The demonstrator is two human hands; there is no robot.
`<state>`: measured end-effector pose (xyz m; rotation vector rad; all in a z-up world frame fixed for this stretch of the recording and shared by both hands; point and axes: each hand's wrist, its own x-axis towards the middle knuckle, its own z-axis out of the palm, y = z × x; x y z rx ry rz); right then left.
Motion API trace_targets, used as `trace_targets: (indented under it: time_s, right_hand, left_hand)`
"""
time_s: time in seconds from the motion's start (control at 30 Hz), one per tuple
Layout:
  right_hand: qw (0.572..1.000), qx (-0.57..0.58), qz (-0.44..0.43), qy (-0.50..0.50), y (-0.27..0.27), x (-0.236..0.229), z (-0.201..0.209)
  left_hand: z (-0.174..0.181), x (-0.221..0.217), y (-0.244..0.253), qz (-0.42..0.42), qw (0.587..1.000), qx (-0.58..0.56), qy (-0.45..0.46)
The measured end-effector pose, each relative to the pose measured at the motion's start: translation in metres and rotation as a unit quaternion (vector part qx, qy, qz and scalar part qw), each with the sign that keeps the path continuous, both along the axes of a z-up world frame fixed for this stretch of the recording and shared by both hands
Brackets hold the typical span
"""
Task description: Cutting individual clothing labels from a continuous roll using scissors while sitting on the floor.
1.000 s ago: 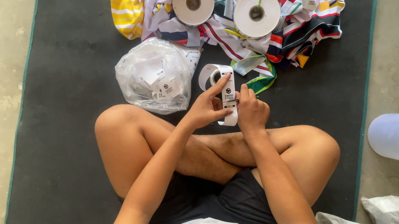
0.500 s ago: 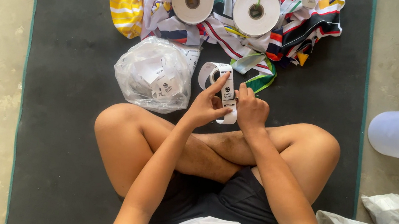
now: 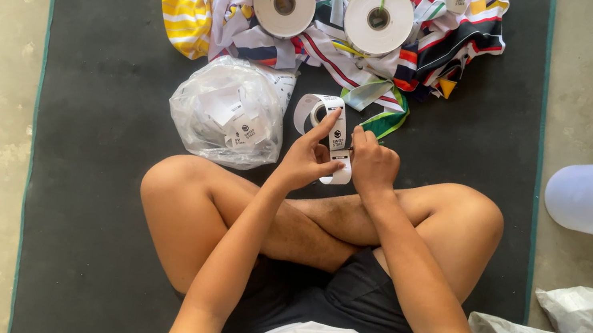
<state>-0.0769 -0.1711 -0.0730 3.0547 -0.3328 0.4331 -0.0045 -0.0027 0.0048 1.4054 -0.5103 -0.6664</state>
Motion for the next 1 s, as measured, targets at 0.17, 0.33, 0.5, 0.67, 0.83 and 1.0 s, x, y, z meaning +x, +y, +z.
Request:
trace_targets:
  time_s: [0.17,0.33,0.5,0.67,0.83,1.0]
  right_hand:
    - [1.000,-0.003,-0.009,-0.016,-0.002,0.000,-0.009]
    - [0.990,0.114,-0.070,0.040,-0.020,0.002,-0.034]
    - [0.821,0.562,-0.095,0.033,-0.029,0.011,-0.027]
    - [0.646,0.757,-0.044,0.090,-0.014,0.006,0.004]
    - [0.577,0.811,-0.039,0.089,-0.019,0.013,0.013]
    - [0.635,0.770,0.016,0.064,-0.011,0.003,0.045]
  left_hand:
    - [-0.007,0.002,0.000,-0.001,1.000,-0.004,-0.012]
    - [-0.011,0.001,0.004,0.004,1.000,-0.005,-0.014]
    - [-0.001,0.000,0.005,0.002,1.000,-0.001,-0.017]
    - [-0.018,0.001,0.000,0.018,0.999,0.015,-0.036]
    - [-0.021,0.006,0.003,0.065,0.991,0.084,-0.081]
    - [-0.009,0.001,0.005,0.104,0.984,0.117,-0.082]
